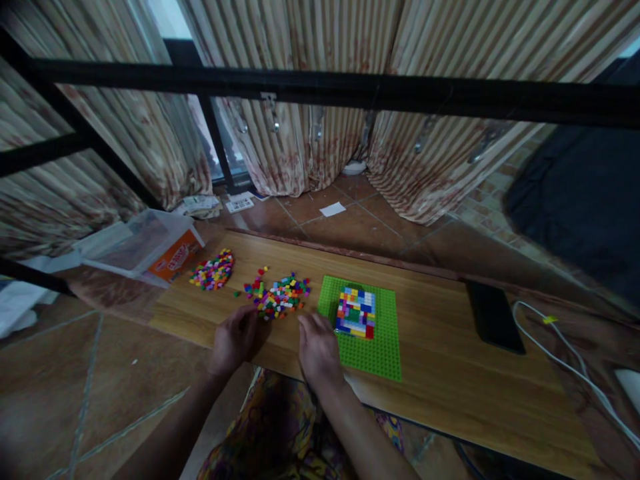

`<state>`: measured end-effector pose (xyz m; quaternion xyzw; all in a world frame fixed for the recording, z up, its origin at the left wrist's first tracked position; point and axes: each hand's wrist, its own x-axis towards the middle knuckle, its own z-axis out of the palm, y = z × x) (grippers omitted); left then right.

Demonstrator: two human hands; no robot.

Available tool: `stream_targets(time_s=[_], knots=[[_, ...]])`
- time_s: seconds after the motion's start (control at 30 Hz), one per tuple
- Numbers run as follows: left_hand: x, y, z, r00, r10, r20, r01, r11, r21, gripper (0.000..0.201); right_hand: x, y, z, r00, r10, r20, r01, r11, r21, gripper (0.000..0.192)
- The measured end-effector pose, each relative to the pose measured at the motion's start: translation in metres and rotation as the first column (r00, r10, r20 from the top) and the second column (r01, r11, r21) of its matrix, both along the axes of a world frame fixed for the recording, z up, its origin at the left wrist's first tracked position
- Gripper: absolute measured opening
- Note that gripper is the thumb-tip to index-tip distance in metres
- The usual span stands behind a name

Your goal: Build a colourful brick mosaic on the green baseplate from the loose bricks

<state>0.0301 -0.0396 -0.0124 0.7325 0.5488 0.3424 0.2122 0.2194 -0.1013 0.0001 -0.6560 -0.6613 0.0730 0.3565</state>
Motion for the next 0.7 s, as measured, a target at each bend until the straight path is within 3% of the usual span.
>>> stream_targets(time_s=[0.2, 0.4, 0.53, 0.7], knots=[[0.001, 0.0, -0.005, 0.993, 0.027, -0.113, -0.028, 1.0, -0.004, 0.022, 0.0, 0.039, -0.008, 0.991, -0.034, 0.132, 0.046, 0.994, -0.095, 0.023], [0.002, -0.001, -0.004, 0.988, 0.026, -0.152, -0.025, 1.0, 0.005, 0.024, -0.001, 0.05, -0.01, 0.977, -0.03, 0.211, 0.07, 0.98, -0.188, 0.019], [0.001, -0.001, -0.004, 0.984, 0.034, -0.173, -0.028, 0.999, 0.039, 0.023, -0.002, 0.04, -0.002, 0.995, -0.014, 0.096, 0.027, 0.99, -0.138, 0.015], [0.0, 0.0, -0.006, 0.976, 0.035, -0.216, -0.02, 0.997, 0.068, 0.023, 0.001, 0.006, 0.013, 0.974, 0.008, -0.226, -0.032, 0.994, -0.104, 0.013]])
